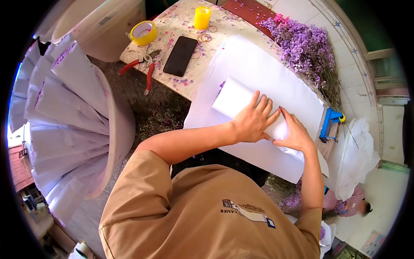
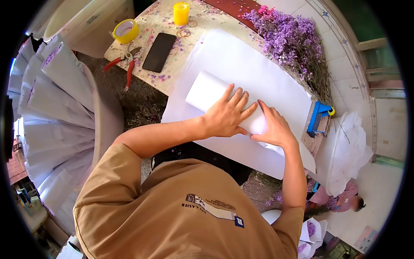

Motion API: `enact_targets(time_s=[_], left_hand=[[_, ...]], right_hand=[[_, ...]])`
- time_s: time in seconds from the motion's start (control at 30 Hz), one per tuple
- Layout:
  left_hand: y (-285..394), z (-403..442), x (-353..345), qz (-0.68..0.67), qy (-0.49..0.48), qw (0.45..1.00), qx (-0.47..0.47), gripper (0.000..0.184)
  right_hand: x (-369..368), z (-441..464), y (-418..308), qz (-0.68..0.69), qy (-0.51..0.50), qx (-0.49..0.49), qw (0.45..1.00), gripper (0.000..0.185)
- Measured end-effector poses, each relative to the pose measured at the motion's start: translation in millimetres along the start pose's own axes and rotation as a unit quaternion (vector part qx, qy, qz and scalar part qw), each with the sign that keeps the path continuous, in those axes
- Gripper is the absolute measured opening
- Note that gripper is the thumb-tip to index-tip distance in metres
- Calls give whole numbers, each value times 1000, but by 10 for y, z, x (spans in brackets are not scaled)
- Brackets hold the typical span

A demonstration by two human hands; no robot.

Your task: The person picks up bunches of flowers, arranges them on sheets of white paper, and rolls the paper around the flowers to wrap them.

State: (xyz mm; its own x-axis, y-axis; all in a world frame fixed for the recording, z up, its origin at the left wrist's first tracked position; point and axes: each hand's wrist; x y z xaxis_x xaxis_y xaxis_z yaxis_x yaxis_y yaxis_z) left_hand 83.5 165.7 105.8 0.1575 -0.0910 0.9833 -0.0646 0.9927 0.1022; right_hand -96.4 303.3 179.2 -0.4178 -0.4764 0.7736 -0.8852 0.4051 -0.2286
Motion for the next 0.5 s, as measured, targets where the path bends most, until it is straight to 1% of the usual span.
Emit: enact_targets(time_s=[0.07, 0.13, 0.17, 0.23, 0.5], left_hand=[[2, 14, 8, -3, 1, 1000, 2, 93], [0, 21, 19, 1, -2, 1000, 5, 94], [0, 28, 29, -1, -1, 1000, 6, 94], [-8, 36, 53, -2, -9, 1000, 9, 95], [-22, 17, 33, -23, 0, 1000, 3, 97]], right_hand=[[50, 6, -14, 11, -6, 4, 1000, 118], [107, 2, -63, 44, -40, -16, 998, 119], [101, 8, -39, 42, -42, -18, 998, 119], [74, 22, 20, 37, -17, 19, 999, 118], [23, 82, 39, 44, -17, 22, 999, 120]])
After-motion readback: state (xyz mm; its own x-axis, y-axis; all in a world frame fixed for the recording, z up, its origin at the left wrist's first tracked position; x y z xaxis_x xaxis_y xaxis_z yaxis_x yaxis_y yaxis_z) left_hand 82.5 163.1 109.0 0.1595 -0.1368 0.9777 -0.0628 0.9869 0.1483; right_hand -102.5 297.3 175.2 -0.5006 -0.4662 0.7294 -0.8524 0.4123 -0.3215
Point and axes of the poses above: each hand's wrist, its own z-axis towards the middle knuckle, its own x-axis out of the back of the hand, y = z × x, and after that the axes turned 12 degrees about -y, right-handed
